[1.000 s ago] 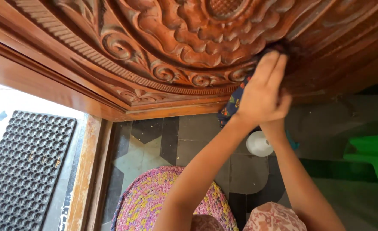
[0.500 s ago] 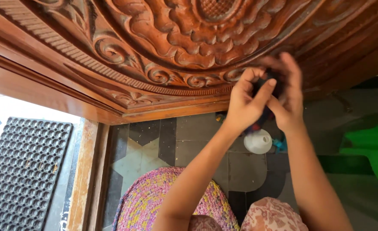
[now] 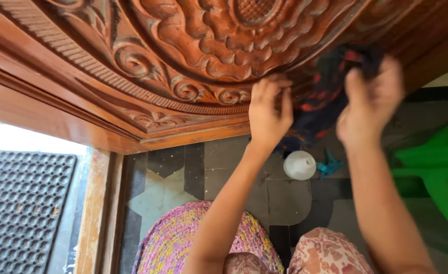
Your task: Cleaning and wiping down an intricately carved wooden door using a cloth and spray bottle.
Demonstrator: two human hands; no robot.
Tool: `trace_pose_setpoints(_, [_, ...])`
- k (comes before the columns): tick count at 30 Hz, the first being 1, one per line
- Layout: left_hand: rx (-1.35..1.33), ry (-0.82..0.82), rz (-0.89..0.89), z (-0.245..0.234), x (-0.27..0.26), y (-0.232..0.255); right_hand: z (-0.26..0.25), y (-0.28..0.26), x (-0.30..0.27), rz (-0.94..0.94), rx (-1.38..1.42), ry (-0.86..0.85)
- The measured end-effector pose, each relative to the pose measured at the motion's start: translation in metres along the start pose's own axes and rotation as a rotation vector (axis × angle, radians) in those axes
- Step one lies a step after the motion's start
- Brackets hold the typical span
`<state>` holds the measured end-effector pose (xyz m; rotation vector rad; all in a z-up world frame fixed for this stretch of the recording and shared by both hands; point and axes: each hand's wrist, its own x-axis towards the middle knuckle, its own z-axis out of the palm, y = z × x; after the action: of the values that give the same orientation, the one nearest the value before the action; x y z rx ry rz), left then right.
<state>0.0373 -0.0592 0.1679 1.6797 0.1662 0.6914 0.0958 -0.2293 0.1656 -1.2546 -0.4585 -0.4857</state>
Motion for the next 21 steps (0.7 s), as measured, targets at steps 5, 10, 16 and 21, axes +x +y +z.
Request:
trace_pose_setpoints(5, [0.523, -0.022, 0.633, 0.004, 0.009, -0.003, 0.008, -0.038, 0.077, -0.693, -0.758, -0.167])
trace_pose_setpoints(10, [0.815, -0.081, 0.616, 0.014, 0.022, -0.038, 0.011, -0.014, 0.084, -1.272, -1.333, -0.261])
trace_pose_setpoints(16, [0.932, -0.195, 0.579, 0.011, 0.026, -0.055, 0.019, -0.059, 0.097, -1.504, -1.526, -0.417])
trace_pose_setpoints(21, [1.014, -0.218, 0.572, 0.016, 0.027, -0.067, 0.029, -0.039, 0.065, -1.389, -1.588, -0.366])
